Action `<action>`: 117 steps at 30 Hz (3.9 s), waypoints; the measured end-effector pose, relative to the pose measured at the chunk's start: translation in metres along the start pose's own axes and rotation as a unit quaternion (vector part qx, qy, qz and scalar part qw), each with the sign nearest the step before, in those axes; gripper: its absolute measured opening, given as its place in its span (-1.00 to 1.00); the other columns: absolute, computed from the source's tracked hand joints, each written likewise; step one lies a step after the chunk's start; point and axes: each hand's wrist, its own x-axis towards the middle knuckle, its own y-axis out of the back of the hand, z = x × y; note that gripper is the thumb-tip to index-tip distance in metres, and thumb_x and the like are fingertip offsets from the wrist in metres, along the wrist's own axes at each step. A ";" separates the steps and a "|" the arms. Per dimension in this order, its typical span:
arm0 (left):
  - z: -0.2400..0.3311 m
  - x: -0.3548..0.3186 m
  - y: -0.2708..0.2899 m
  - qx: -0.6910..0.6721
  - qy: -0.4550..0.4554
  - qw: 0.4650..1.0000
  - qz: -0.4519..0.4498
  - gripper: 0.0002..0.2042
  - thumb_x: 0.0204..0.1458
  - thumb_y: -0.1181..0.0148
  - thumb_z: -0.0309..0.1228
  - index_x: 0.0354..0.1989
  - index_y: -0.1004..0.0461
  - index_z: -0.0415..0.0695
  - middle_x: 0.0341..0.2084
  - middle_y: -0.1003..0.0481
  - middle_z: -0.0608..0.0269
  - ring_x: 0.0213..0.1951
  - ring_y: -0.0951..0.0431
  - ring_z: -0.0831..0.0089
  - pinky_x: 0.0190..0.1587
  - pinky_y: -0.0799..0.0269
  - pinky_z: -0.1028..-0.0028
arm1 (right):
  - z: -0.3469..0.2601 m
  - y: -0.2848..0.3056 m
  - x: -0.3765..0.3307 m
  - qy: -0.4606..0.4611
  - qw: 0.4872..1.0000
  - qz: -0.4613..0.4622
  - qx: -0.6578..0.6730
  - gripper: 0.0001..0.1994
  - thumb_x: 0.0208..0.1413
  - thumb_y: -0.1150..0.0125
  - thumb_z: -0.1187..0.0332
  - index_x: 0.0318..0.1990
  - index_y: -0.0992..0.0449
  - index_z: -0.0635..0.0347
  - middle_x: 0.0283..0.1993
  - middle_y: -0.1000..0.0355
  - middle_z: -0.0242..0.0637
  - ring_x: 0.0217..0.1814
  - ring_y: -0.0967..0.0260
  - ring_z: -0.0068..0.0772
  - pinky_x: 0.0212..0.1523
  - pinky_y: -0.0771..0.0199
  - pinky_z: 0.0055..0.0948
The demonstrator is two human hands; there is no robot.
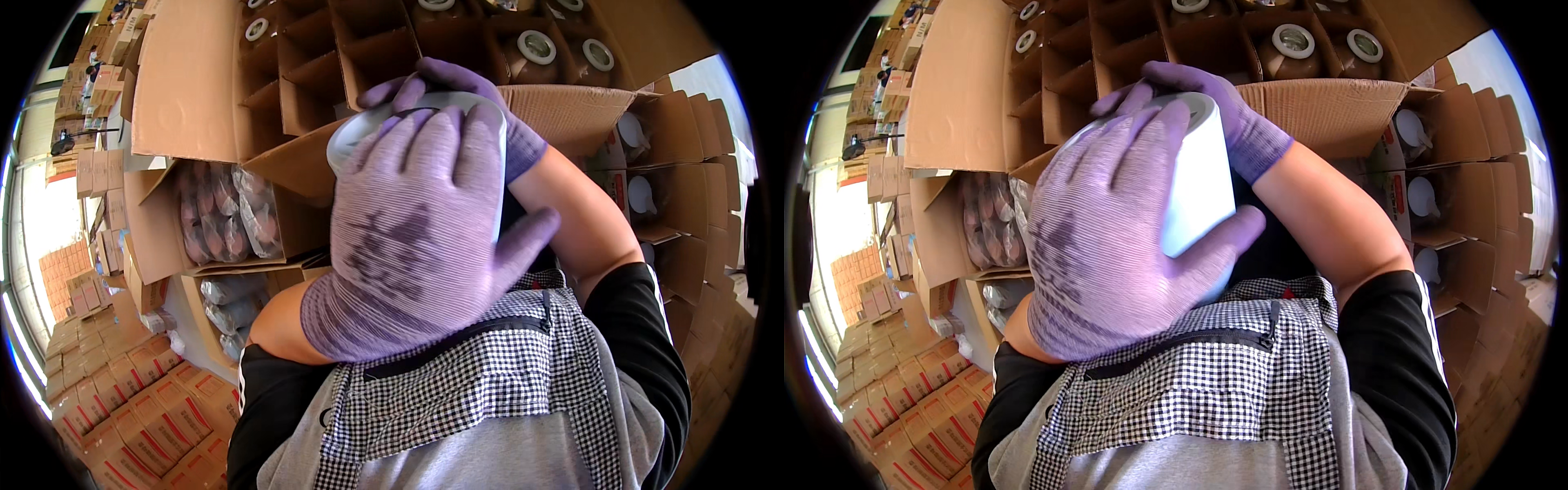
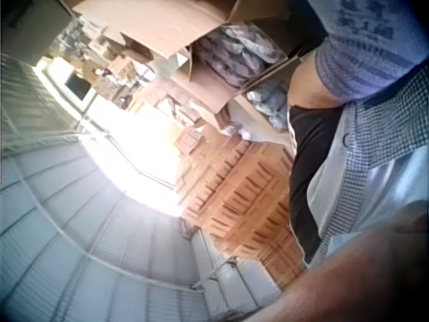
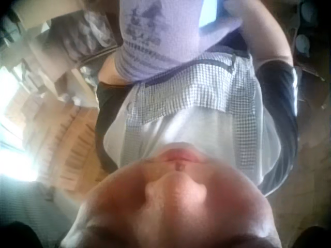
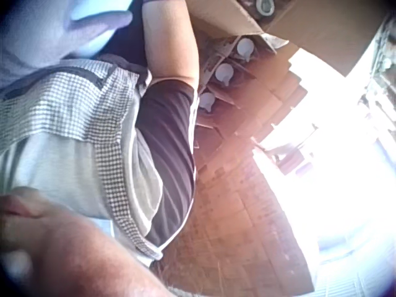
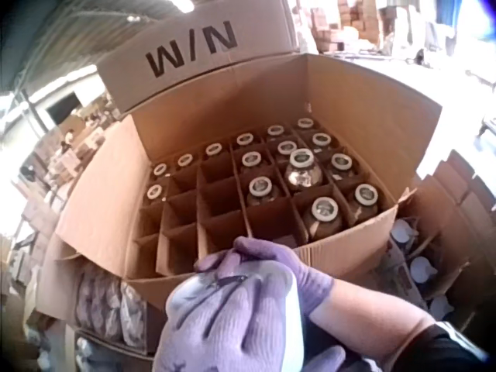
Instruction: The person assembles vacuum flasks by inserting the glass inner liners into the outer plastic casings and securing the lids while working with parts from boxes.
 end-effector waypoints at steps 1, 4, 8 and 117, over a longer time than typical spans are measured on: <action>-0.009 -0.007 -0.008 -0.005 0.001 1.000 0.009 -0.30 -0.08 -0.49 0.00 0.14 -0.53 -0.29 -0.01 -0.59 -0.12 -0.01 -0.64 -0.13 0.10 -0.57 0.09 | 0.005 -0.001 -0.004 0.015 1.000 0.024 -0.005 -0.47 0.54 0.27 0.13 -0.01 -0.56 0.43 0.17 -0.51 0.00 0.31 -0.43 -0.09 0.47 -0.30 -0.17; -0.058 -0.051 -0.024 -0.150 -0.047 0.983 0.095 -0.47 0.07 -0.33 0.11 -0.11 -0.61 -0.18 -0.06 -0.63 0.04 0.11 -0.61 0.00 0.34 -0.33 -0.02 | 0.013 -0.045 -0.059 0.201 0.889 0.172 -0.373 -0.62 0.51 0.19 0.29 -0.15 -0.51 0.42 0.03 -0.52 0.00 0.22 -0.48 0.02 0.40 -0.41 -0.02; -0.104 -0.062 -0.046 -0.375 -0.101 0.915 0.113 -0.53 0.24 -0.18 0.11 -0.20 -0.65 -0.11 -0.04 -0.65 0.03 0.24 -0.53 -0.05 0.53 0.06 -0.12 | -0.011 -0.102 -0.087 0.242 0.580 0.063 -0.775 -0.78 0.09 -0.19 0.48 -0.20 -0.42 0.53 -0.11 -0.50 0.10 0.03 -0.54 0.15 0.26 -0.50 0.22; -0.431 -0.563 0.117 0.112 0.603 0.776 0.150 -0.60 0.37 0.03 -0.24 0.32 -0.42 -0.06 0.28 -0.45 0.21 0.28 -0.45 0.29 0.36 -0.27 0.12 | -0.006 -0.158 0.049 -0.214 0.555 0.119 -0.795 -0.72 0.10 -0.13 0.26 -0.21 -0.41 0.34 0.04 -0.38 -0.13 -0.10 -0.27 -0.37 -0.03 -0.34 -0.46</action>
